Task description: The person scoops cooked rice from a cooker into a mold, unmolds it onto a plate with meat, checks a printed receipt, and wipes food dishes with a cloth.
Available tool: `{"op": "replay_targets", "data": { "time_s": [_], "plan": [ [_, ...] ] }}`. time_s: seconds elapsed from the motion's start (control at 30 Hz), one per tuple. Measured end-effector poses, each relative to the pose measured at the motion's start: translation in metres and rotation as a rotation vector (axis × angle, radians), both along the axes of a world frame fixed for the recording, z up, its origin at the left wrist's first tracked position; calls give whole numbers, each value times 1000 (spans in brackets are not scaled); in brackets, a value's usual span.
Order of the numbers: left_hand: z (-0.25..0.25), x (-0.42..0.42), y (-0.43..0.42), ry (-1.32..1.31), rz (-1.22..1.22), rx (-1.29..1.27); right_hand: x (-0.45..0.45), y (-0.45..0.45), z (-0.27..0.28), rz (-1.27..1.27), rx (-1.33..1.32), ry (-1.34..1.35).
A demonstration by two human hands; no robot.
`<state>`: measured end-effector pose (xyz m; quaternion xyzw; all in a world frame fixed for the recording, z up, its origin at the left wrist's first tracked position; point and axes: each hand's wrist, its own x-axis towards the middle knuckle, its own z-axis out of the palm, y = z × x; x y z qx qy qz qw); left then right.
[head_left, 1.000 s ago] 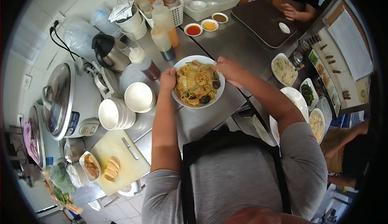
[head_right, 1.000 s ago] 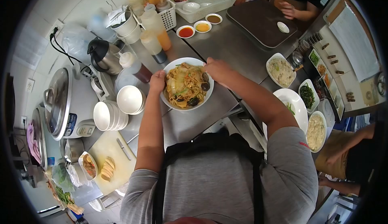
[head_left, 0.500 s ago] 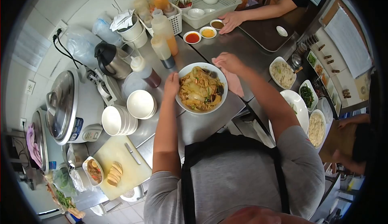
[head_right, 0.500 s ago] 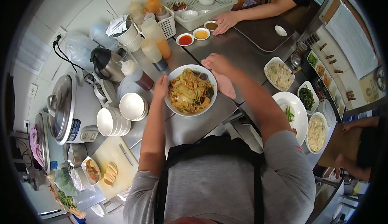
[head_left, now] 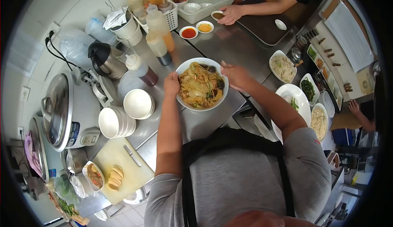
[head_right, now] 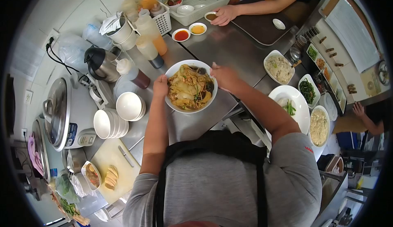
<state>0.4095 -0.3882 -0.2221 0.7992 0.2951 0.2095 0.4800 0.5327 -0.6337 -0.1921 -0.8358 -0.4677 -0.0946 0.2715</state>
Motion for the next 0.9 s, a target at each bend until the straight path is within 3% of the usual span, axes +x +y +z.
{"op": "replay_targets", "data": {
  "time_s": [0.1,0.2,0.3,0.33,0.37,0.43,0.6,0.7,0.8,0.9],
  "plan": [
    [-1,-4,-8,-32,31,-12,-28,-6,26,-157,-398,74],
    [13,-19,-26,2,83,-91,-16,-33,40,87,-287,573],
    [7,-32,-27,-25,32,-34,0,-46,31,-183,23,894],
    [3,-36,-26,-39,-9,7,1,-45,30,-166,92,813],
    [-2,-39,-22,114,-48,-154,-1,-42,26,-150,158,735],
    [48,-50,-27,420,-114,-470,-6,-33,22,-134,155,617],
    [48,-54,-34,328,-96,-559,-28,-29,21,-213,-113,395],
    [45,-58,-39,263,-87,-649,-46,-32,16,-120,-214,146],
    [46,-64,-48,204,-54,-699,-62,-34,19,-208,-147,201],
    [41,-72,-59,167,-41,-789,-62,-40,38,-131,-242,339]
  ]
}}
